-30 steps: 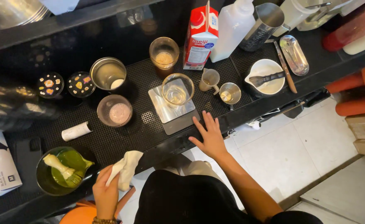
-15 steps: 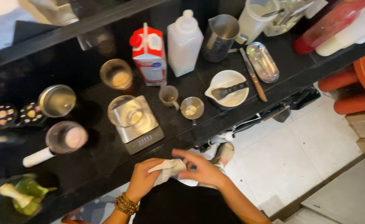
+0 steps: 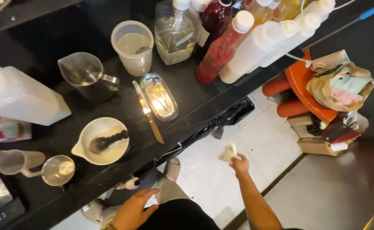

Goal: Preparing multiple mixed beverages including coffee and flavored syrup drinks.

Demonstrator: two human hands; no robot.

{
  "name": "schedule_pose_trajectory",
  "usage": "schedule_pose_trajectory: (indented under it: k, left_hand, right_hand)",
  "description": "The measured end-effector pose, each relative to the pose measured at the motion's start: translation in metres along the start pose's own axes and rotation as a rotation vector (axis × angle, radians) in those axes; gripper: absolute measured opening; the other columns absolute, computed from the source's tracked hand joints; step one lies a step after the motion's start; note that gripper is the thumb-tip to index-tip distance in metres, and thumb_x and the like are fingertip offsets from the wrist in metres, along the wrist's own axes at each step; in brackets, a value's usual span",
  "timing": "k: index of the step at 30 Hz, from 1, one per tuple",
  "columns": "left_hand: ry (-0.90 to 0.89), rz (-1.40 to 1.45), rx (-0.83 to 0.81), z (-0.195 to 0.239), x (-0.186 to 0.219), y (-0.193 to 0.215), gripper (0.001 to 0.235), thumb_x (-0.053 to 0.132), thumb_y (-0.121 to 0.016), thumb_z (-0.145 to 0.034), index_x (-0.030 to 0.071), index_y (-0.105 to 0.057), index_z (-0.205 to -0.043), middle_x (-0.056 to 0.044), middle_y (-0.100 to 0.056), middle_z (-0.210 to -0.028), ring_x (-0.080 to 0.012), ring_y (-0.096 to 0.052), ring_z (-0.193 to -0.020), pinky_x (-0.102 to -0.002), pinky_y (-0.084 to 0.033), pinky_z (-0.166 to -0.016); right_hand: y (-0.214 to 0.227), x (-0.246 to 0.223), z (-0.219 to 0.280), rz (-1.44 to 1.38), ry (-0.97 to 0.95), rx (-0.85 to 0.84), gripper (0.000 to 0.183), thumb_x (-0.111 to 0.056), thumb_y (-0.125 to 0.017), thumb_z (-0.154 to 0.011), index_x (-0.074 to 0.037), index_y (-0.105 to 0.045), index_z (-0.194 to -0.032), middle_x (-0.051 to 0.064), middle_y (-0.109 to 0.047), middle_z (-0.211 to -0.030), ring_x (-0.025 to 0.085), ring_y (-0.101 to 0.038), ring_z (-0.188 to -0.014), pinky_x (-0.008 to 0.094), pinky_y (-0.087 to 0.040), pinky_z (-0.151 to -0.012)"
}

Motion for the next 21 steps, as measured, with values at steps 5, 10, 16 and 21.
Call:
schedule_pose_trajectory:
  k: [5, 10, 16, 21]
  left_hand:
    - [0.127, -0.015, 0.091, -0.007, -0.014, -0.007, 0.054, 0.025, -0.073, -0.086, 0.014, -0.062, -0.137, -0.013, -0.066, -0.13, -0.0326, -0.062, -0.121, -0.039, -0.049, -0.102]
    - [0.198, 0.036, 0.119, -0.017, 0.006, 0.006, 0.051, 0.025, -0.071, -0.087, 0.016, -0.064, -0.136, -0.012, -0.066, -0.134, -0.0304, -0.062, -0.122, -0.038, -0.05, -0.102]
    - [-0.037, 0.051, 0.203, -0.029, 0.09, 0.033, 0.04, 0.02, -0.068, -0.089, 0.01, -0.064, -0.127, -0.014, -0.068, -0.121, -0.0334, -0.066, -0.113, -0.038, -0.052, -0.097]
    - [-0.24, 0.148, 0.448, -0.017, 0.106, 0.038, 0.031, 0.019, -0.071, -0.092, 0.007, -0.069, -0.121, -0.014, -0.072, -0.111, -0.0334, -0.07, -0.103, -0.037, -0.057, -0.088]
  right_hand:
    - [-0.1, -0.213, 0.031, 0.417, -0.001, -0.167, 0.058, -0.025, -0.08, -0.09, -0.001, -0.051, -0.133, 0.015, -0.066, -0.1, 0.021, -0.063, -0.075, 0.035, -0.054, -0.063]
    - [-0.172, -0.341, 0.141, 0.517, 0.399, -0.546, 0.036, -0.026, -0.079, -0.095, 0.003, -0.076, -0.114, 0.011, -0.075, -0.097, 0.015, -0.065, -0.077, 0.028, -0.051, -0.066]
    - [-0.204, -0.558, 0.292, 0.168, 1.324, -0.096, 0.066, -0.012, -0.087, -0.086, 0.003, -0.052, -0.14, 0.013, -0.064, -0.124, 0.016, -0.06, -0.087, 0.027, -0.052, -0.069]
    - [-0.227, -0.591, 0.242, 0.222, 1.271, -0.082, 0.061, -0.02, -0.091, -0.084, 0.005, -0.055, -0.127, 0.012, -0.069, -0.114, 0.018, -0.062, -0.082, 0.033, -0.053, -0.076]
Point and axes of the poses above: each hand's wrist, its own z-axis away from the middle knuckle, its own y-axis out of the back of the hand, x = y × z, the point moved 10 cm from there along -z, towards the middle knuckle
